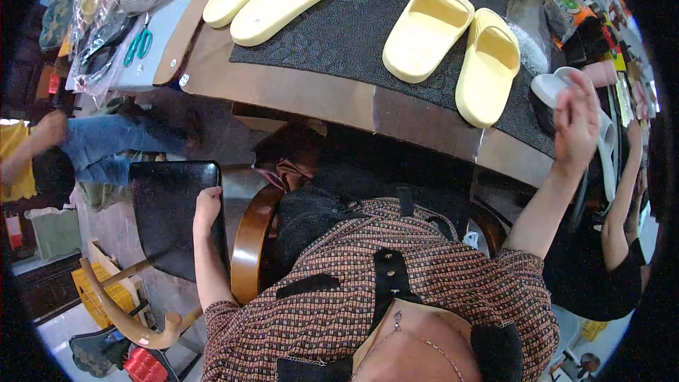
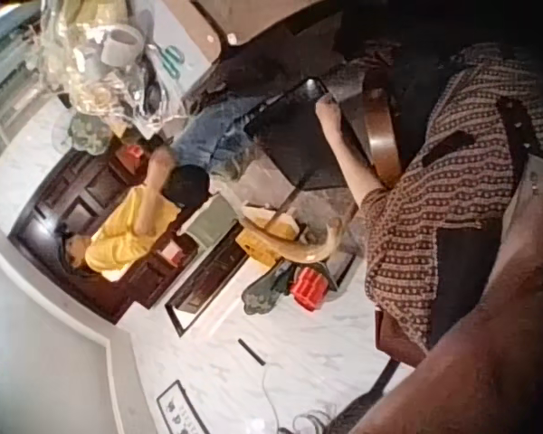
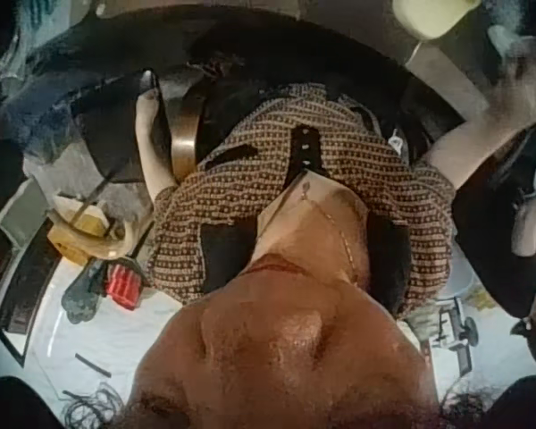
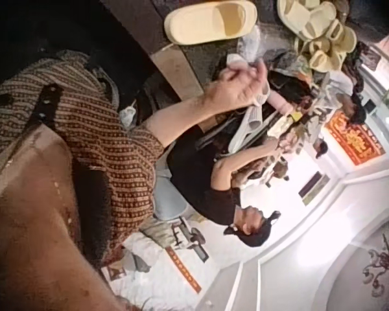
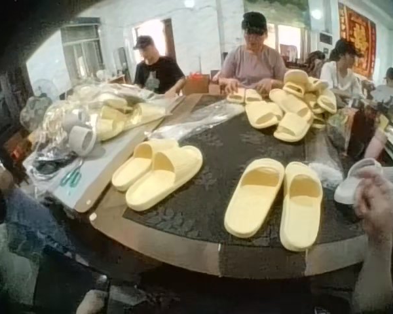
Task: The person fastens pairs of slippers together by hand, threading plastic fasteners through the slippers to connect each pair, locking the fasteners, and placing the connected slippers on the table.
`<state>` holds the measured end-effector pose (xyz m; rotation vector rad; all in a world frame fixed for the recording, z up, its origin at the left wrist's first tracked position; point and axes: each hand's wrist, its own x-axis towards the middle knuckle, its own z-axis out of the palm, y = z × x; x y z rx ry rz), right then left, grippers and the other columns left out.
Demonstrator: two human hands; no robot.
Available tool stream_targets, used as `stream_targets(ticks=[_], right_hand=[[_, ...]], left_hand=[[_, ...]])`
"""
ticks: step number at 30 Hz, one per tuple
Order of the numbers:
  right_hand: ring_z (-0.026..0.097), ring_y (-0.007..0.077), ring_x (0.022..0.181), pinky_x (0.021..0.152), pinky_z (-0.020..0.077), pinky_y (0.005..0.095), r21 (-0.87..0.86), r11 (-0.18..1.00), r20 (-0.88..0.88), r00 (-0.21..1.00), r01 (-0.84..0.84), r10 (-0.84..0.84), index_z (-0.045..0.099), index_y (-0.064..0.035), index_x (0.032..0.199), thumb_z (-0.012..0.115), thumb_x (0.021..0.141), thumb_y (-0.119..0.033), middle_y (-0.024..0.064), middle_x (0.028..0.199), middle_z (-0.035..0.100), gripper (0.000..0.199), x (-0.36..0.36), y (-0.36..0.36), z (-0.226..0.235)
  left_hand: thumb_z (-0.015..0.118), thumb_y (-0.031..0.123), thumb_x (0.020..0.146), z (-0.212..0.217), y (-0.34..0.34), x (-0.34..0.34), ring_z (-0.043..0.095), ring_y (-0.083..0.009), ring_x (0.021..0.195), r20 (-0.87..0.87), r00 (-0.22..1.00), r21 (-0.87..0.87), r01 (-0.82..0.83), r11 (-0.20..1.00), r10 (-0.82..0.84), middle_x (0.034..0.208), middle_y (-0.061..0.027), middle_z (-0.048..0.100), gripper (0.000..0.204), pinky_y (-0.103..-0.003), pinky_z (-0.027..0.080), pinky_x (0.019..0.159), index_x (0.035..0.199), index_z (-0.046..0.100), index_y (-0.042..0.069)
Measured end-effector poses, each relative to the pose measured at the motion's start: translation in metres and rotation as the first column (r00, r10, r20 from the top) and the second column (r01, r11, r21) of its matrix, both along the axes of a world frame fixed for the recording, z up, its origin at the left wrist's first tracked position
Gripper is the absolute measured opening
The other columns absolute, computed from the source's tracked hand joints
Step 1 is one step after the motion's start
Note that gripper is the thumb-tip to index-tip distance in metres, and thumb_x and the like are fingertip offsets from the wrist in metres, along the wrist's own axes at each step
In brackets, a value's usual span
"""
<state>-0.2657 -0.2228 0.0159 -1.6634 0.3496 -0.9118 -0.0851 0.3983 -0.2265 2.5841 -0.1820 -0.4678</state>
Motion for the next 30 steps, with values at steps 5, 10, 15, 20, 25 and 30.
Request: stream_targets(ticks=[5,10,15,20,25,30], right_hand=[[0.032,0.0092,0.047,0.044,0.0269,0.0232,-0.155,0.971,0.305,0.927,-0.18,0.221,0.055,-0.0012,0.102,0.046,0.091,-0.02,0.0006,0.061,0.044,0.023,-0.011,0.025,0.052],[0.026,0.0113,0.041,0.045,0.028,0.0283,-0.063,0.866,0.774,0.572,0.497,-0.272,0.039,-0.0158,0.05,0.059,0.061,-0.018,-0.0035,0.048,0.031,0.023,-0.002,0.076,0.09],[0.027,0.0097,0.04,0.043,0.0258,0.0265,-0.112,0.866,0.8,0.561,0.488,-0.213,0.04,-0.0157,0.052,0.059,0.062,-0.016,-0.0043,0.049,0.032,0.021,-0.126,-0.026,0.081],[0.028,0.0077,0.04,0.042,0.023,0.0243,-0.188,0.902,0.849,0.526,0.389,-0.05,0.043,-0.0155,0.053,0.06,0.062,-0.013,-0.0052,0.049,0.034,0.02,-0.114,-0.005,0.078],[0.029,0.0056,0.039,0.04,0.0203,0.022,-0.329,0.891,0.849,0.512,0.312,0.134,0.045,-0.0154,0.055,0.062,0.063,-0.011,-0.0062,0.049,0.035,0.019,-0.04,0.029,0.088],[0.029,0.0036,0.039,0.039,0.0175,0.0198,-0.499,0.848,0.788,0.502,0.182,0.356,0.047,-0.0153,0.057,0.063,0.064,-0.008,-0.0071,0.049,0.037,0.018,-0.04,0.039,0.099]], left_hand=[[0.047,0.008,0.08,-0.006,-0.004,-0.001,0.059,-0.0366,0.093,0.017,0.999,0.306,0.021,0.952,-0.027,0.092,-0.0202,0.063,0.026,-0.041,0.047,0.081,0.098,0.065,0.003],[0.051,0.009,0.079,-0.025,0.017,-0.001,0.064,-0.0294,0.087,-0.13,0.99,0.284,-0.012,0.959,0.052,0.089,-0.0168,0.066,0.025,-0.036,0.049,0.077,0.098,0.066,0.003],[0.053,0.004,0.08,-0.014,-0.036,-0.005,0.062,-0.0262,0.095,-0.197,0.979,0.111,0.068,0.992,-0.045,0.104,-0.0188,0.063,0.029,-0.032,0.047,0.081,0.108,0.059,-0.004],[0.054,0.007,0.084,-0.025,-0.035,-0.012,0.062,-0.0229,0.094,-0.332,0.943,0.041,0.028,0.999,-0.013,0.101,-0.0187,0.064,0.029,-0.03,0.047,0.08,0.109,0.057,-0.006],[0.05,0.013,0.089,0.006,-0.043,-0.017,0.061,-0.0215,0.086,-0.354,0.931,0.004,0.097,0.995,-0.09,0.096,-0.0162,0.063,0.032,-0.03,0.046,0.077,0.114,0.052,-0.008],[0.049,0.013,0.09,0.05,-0.056,-0.012,0.056,-0.017,0.084,-0.219,0.967,0.009,0.133,0.991,-0.128,0.099,-0.014,0.061,0.033,-0.028,0.044,0.075,0.116,0.051,-0.008]])
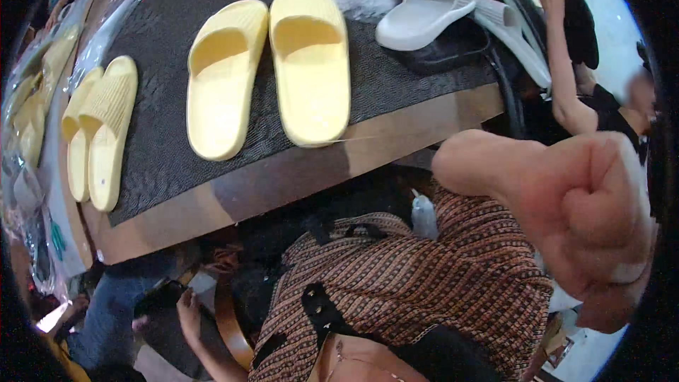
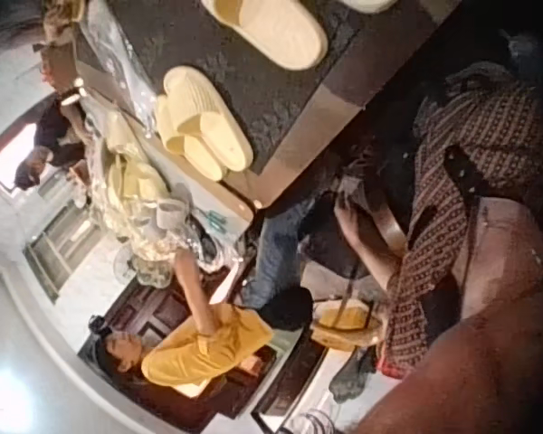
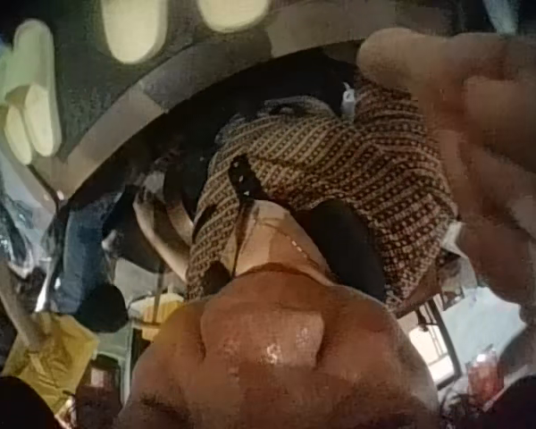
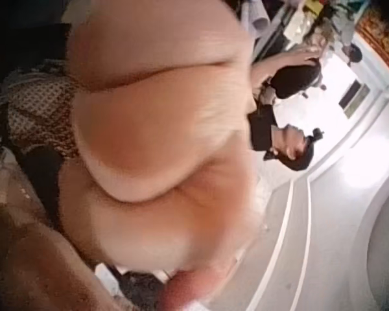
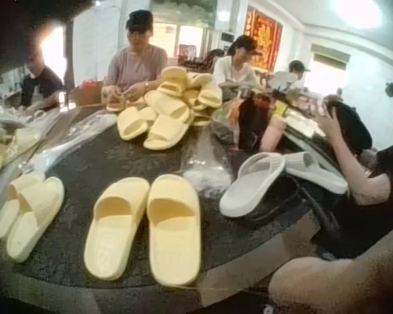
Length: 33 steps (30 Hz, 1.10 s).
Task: The person fastens pairs of slippers together by hand, threading plastic fasteners through the slippers to connect each pair, locking the fasteners, and placing the connected slippers on the table.
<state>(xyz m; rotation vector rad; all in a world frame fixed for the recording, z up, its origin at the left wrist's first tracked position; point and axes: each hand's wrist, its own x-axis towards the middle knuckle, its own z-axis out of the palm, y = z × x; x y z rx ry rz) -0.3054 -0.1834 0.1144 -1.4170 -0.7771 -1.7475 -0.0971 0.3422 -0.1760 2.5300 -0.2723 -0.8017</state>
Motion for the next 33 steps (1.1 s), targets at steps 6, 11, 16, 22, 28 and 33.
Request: stream_targets(ticks=[6,11,16,22,28,33], right_hand=[[0.031,0.0011,0.038,0.037,0.0142,0.0171,-0.141,0.969,-0.079,0.978,-0.201,0.191,0.05,-0.0151,0.059,0.064,0.064,-0.006,-0.0083,0.049,0.038,0.018,-0.017,0.004,-0.008],[0.031,0.0003,0.038,0.036,0.0133,0.0162,-0.174,0.947,-0.087,0.962,-0.271,0.26,0.051,-0.0153,0.059,0.064,0.065,-0.005,-0.0087,0.049,0.039,0.018,-0.049,-0.011,-0.007],[0.03,0.0005,0.038,0.036,0.0137,0.0165,-0.159,0.956,-0.095,0.968,-0.246,0.233,0.05,-0.0159,0.059,0.063,0.066,-0.007,-0.0088,0.049,0.038,0.017,-0.07,-0.01,-0.006],[0.029,0.0006,0.038,0.037,0.0142,0.0167,-0.158,0.966,-0.095,0.977,-0.204,0.19,0.049,-0.0167,0.059,0.061,0.068,-0.009,-0.0089,0.049,0.037,0.017,-0.072,-0.013,-0.014],[0.028,0.0008,0.038,0.037,0.0147,0.017,-0.06,0.987,-0.025,0.989,-0.147,0.146,0.048,-0.0174,0.059,0.06,0.069,-0.012,-0.0091,0.049,0.035,0.017,-0.087,-0.011,-0.014],[0.027,0.001,0.038,0.037,0.0152,0.0172,-0.03,0.981,0.063,0.979,-0.192,0.194,0.048,-0.0181,0.058,0.059,0.07,-0.013,-0.0092,0.049,0.035,0.017,-0.101,-0.016,-0.019]], left_hand=[[0.05,0.009,0.089,0.086,-0.084,0.005,0.056,-0.0197,0.093,0.016,0.999,-0.058,-0.032,0.998,0.033,0.101,-0.0168,0.061,0.032,-0.029,0.043,0.083,0.114,0.051,-0.009],[0.049,0.012,0.089,0.117,-0.117,0.002,0.058,-0.0211,0.091,0.083,0.992,-0.13,0.103,0.986,-0.092,0.098,-0.0169,0.062,0.032,-0.03,0.044,0.081,0.114,0.051,-0.009],[0.049,0.012,0.089,0.124,-0.131,-0.005,0.059,-0.0232,0.091,0.119,0.957,-0.073,0.274,0.959,-0.265,0.1,-0.0183,0.062,0.031,-0.032,0.044,0.081,0.112,0.052,-0.008],[0.048,0.007,0.088,0.121,-0.133,-0.009,0.059,-0.0234,0.09,0.125,0.951,-0.11,0.298,0.948,-0.284,0.1,-0.0173,0.061,0.03,-0.031,0.044,0.08,0.114,0.052,-0.007],[0.05,0.005,0.085,0.132,-0.153,-0.018,0.058,-0.0226,0.086,0.188,0.917,-0.094,0.373,0.923,-0.352,0.098,-0.0152,0.061,0.03,-0.03,0.045,0.077,0.113,0.052,-0.004],[0.052,0.003,0.084,0.142,-0.165,-0.032,0.059,-0.0229,0.085,0.197,0.906,-0.138,0.403,0.905,-0.374,0.094,-0.0156,0.06,0.028,-0.03,0.046,0.076,0.111,0.052,-0.005]])
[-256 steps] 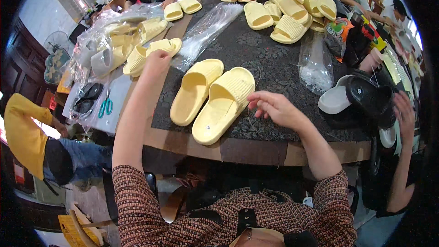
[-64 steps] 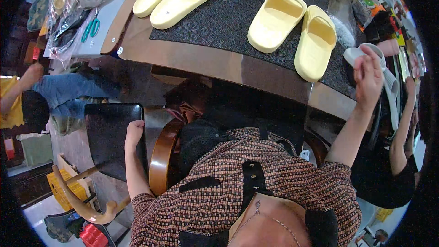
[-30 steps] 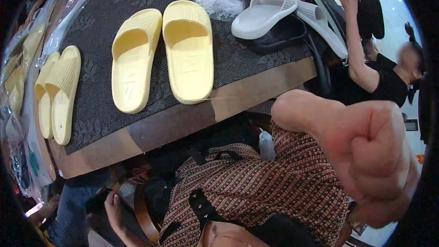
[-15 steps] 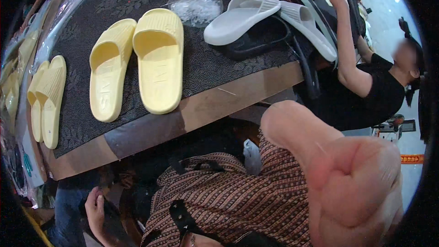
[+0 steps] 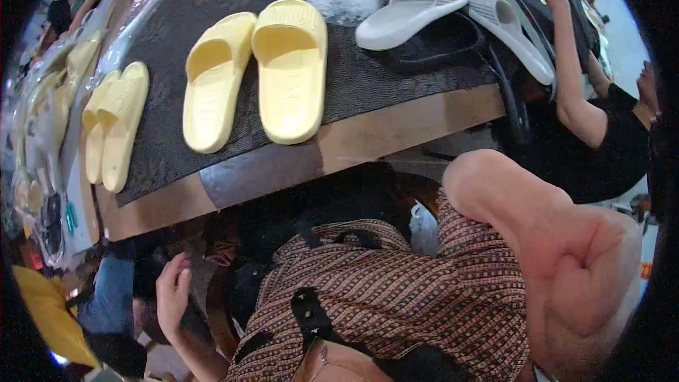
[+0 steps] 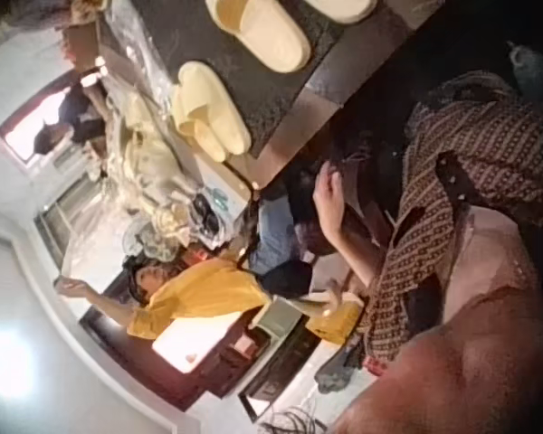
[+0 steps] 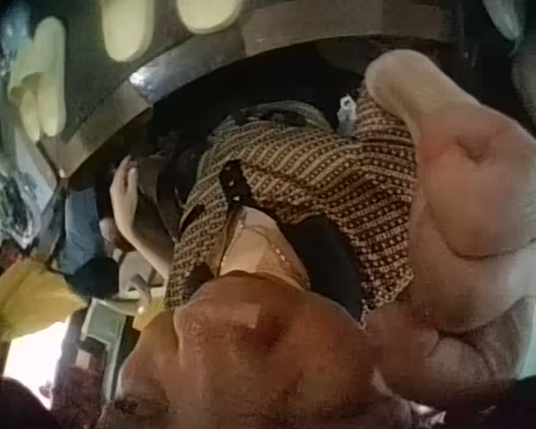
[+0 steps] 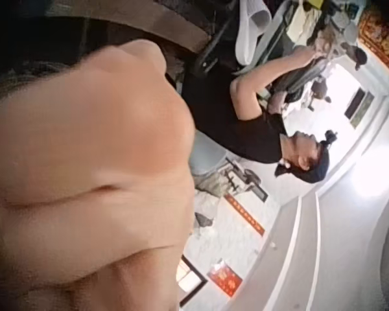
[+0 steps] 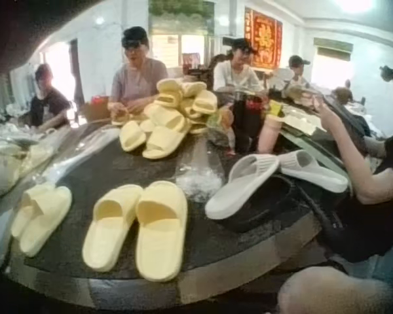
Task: The person fastens pairs of slippers together by hand, threading plastic fasteners through the slippers to connect each pair, locking the fasteners, and placing the connected slippers on the table.
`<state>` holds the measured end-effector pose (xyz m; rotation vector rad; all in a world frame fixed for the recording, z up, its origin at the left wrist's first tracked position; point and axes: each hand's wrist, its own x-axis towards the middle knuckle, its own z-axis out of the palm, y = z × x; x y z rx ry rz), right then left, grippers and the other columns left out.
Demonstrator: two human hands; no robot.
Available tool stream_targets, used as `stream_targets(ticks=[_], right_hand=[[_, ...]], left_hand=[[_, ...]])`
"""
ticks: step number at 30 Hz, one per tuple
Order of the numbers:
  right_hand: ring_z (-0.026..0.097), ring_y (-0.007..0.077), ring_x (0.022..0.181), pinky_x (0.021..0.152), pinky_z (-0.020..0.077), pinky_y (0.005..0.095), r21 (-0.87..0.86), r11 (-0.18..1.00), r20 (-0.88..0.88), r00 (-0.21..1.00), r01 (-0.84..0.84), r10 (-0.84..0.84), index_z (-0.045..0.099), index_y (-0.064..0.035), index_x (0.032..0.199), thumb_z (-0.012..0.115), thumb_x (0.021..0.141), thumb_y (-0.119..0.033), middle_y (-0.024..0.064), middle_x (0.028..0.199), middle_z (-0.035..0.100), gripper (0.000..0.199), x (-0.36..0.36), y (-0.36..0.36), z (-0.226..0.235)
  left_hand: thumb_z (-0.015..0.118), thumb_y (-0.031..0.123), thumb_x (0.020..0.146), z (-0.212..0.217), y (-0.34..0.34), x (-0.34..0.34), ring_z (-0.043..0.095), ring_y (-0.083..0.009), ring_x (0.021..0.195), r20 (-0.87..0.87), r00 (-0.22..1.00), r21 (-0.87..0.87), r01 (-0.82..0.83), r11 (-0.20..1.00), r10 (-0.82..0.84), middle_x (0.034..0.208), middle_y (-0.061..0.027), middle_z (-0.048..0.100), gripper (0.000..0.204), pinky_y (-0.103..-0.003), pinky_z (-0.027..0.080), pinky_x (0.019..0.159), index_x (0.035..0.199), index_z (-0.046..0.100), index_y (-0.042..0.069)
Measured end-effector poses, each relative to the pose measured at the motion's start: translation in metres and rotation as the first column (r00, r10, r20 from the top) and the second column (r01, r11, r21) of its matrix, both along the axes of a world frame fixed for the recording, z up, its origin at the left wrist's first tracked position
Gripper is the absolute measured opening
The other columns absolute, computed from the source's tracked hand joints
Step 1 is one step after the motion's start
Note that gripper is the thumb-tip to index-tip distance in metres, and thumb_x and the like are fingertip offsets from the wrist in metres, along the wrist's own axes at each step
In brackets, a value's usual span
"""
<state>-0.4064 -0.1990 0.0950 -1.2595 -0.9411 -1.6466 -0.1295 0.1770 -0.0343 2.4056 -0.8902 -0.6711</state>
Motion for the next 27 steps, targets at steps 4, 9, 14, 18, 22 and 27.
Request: stream_targets(ticks=[4,9,14,18,22,27], right_hand=[[0.027,0.0011,0.038,0.037,0.0155,0.0174,0.03,0.998,0.045,0.997,-0.059,0.058,0.047,-0.0186,0.058,0.058,0.071,-0.015,-0.0092,0.049,0.034,0.017,-0.003,0.005,-0.001],[0.026,0.0012,0.038,0.037,0.0159,0.0176,0.041,0.992,0.072,0.991,-0.119,0.116,0.046,-0.0192,0.058,0.056,0.072,-0.017,-0.0094,0.048,0.033,0.018,-0.003,0.009,-0.009],[0.025,0.0013,0.038,0.037,0.0163,0.0178,0.077,0.989,0.089,0.989,-0.126,0.119,0.046,-0.0198,0.058,0.055,0.074,-0.019,-0.0095,0.048,0.032,0.018,-0.01,0.013,-0.015],[0.024,0.0015,0.038,0.038,0.0167,0.018,0.165,0.984,0.085,0.995,-0.071,0.058,0.045,-0.0203,0.058,0.054,0.075,-0.02,-0.0095,0.048,0.031,0.019,0.012,0.02,-0.008],[0.024,0.0016,0.038,0.038,0.017,0.0181,0.149,0.987,0.072,0.996,-0.056,0.046,0.045,-0.0208,0.058,0.053,0.076,-0.022,-0.0096,0.048,0.03,0.02,0.05,0.025,-0.009],[0.047,0.0128,0.045,0.042,0.0392,0.0199,0.406,0.884,-0.821,0.517,0.234,0.24,0.038,-0.0008,0.128,0.055,0.086,-0.038,0.0092,0.059,0.053,0.059,0.105,0.064,-0.039]], left_hand=[[0.053,0.002,0.083,0.005,0.004,-0.002,0.06,-0.0237,0.084,0.003,0.999,0.009,-0.036,0.999,0.036,0.094,-0.0158,0.06,0.028,-0.03,0.046,0.075,0.11,0.053,-0.004],[0.054,0.001,0.081,-0.001,0.018,-0.005,0.059,-0.0224,0.082,0.038,0.999,-0.081,-0.011,0.997,0.014,0.094,-0.0154,0.06,0.03,-0.03,0.047,0.073,0.111,0.053,-0.003],[0.055,0.002,0.081,0.003,0.025,-0.005,0.059,-0.0224,0.081,0.031,0.999,-0.052,-0.025,0.998,0.026,0.092,-0.0147,0.06,0.031,-0.03,0.047,0.073,0.112,0.053,-0.003],[0.055,-0.001,0.08,0.007,0.014,-0.002,0.06,-0.0221,0.078,0.169,0.985,-0.142,0.057,0.988,-0.032,0.087,-0.0148,0.061,0.026,-0.029,0.047,0.071,0.106,0.056,-0.003],[0.056,-0.005,0.077,0.026,-0.027,-0.011,0.061,-0.0219,0.079,0.146,0.988,-0.278,0.087,0.957,-0.047,0.089,-0.0144,0.06,0.025,-0.028,0.048,0.071,0.102,0.057,-0.003],[0.059,-0.005,0.076,0.057,-0.084,-0.031,0.06,-0.0237,0.084,0.247,0.95,-0.439,0.288,0.851,-0.194,0.095,-0.0141,0.06,0.028,-0.028,0.048,0.074,0.104,0.057,-0.002]])
